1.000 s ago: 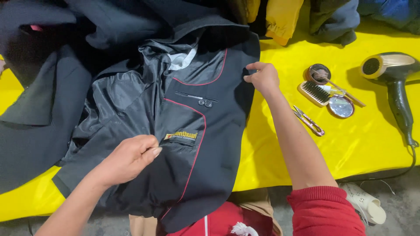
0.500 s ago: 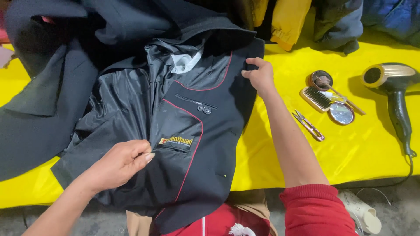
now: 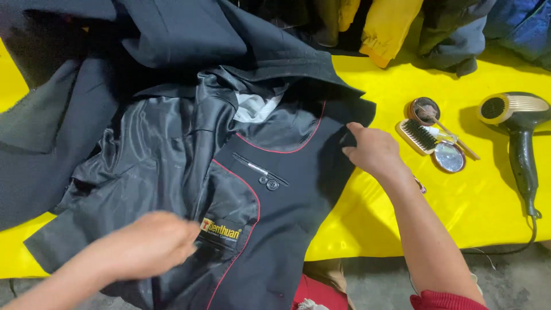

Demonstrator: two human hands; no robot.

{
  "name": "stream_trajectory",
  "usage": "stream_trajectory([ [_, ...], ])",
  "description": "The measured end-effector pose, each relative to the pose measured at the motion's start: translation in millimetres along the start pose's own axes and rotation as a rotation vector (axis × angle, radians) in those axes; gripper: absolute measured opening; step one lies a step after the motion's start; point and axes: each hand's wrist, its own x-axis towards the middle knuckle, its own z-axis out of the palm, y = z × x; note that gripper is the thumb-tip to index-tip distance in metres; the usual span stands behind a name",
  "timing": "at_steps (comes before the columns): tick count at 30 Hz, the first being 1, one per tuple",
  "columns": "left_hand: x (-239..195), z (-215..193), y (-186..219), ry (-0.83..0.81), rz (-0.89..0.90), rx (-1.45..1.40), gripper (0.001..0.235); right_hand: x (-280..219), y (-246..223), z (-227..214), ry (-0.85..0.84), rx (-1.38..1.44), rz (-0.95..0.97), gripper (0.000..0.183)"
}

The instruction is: The person cleans a black jacket laid on a yellow surface. They use a small tool to scrape the collar, then brush the collar and shoulder area. They apply a liquid from a small bottle and continue brushing. They use a hairdryer to dry the treated area and repeat brushing and scraping on the collar and shoulder.

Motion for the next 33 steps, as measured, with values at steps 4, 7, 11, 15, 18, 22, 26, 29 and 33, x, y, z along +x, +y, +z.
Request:
stream_trajectory([
  [4,52.0,-79.2,20.9,0.547,0.270,-0.009,0.022,7.1,-34.2,5.1,0.334,-0.324,-0.258,0.039],
  [7,159.7,-100.1,3.1,0.849,0.419,0.058,0.022,31.5,-68.1,23.9,0.560,-0.138,-0.744,0.026],
  [11,208.7,-123.4,3.6,0.530,0.032,-0.040,0.057,97.9,-73.4,-2.5,0.079,0.147,-0.351,0.066],
  [15,202.6,-109.1,1.9,0.448,-0.013,-0.189,0.087,156.3,-22.9,29.4,0.045,0.974,-0.083,0.074],
  [18,194.0,-113.7,13.1,0.361,-0.114,-0.306,0.109,179.2,-3.1,40.5,0.005,1.284,-0.097,0.090],
  [22,199.1,-127.0,8.9,0.344,-0.105,-0.275,0.117,169.8,-9.0,46.7,0.125,1.031,-0.158,0.083],
  [26,214.8,-134.9,-21.9,0.553,0.416,-0.505,0.058,28.4,-64.7,55.6,0.600,0.322,-0.644,0.061],
  [29,204.1,-133.4,-19.1,0.548,0.345,-0.720,0.063,16.7,-59.9,120.0,0.269,-0.062,-0.849,0.067],
  [33,165.5,-130.9,4.7,0.559,0.249,-1.088,0.072,90.8,-3.8,107.9,0.761,-0.147,-0.781,0.045],
])
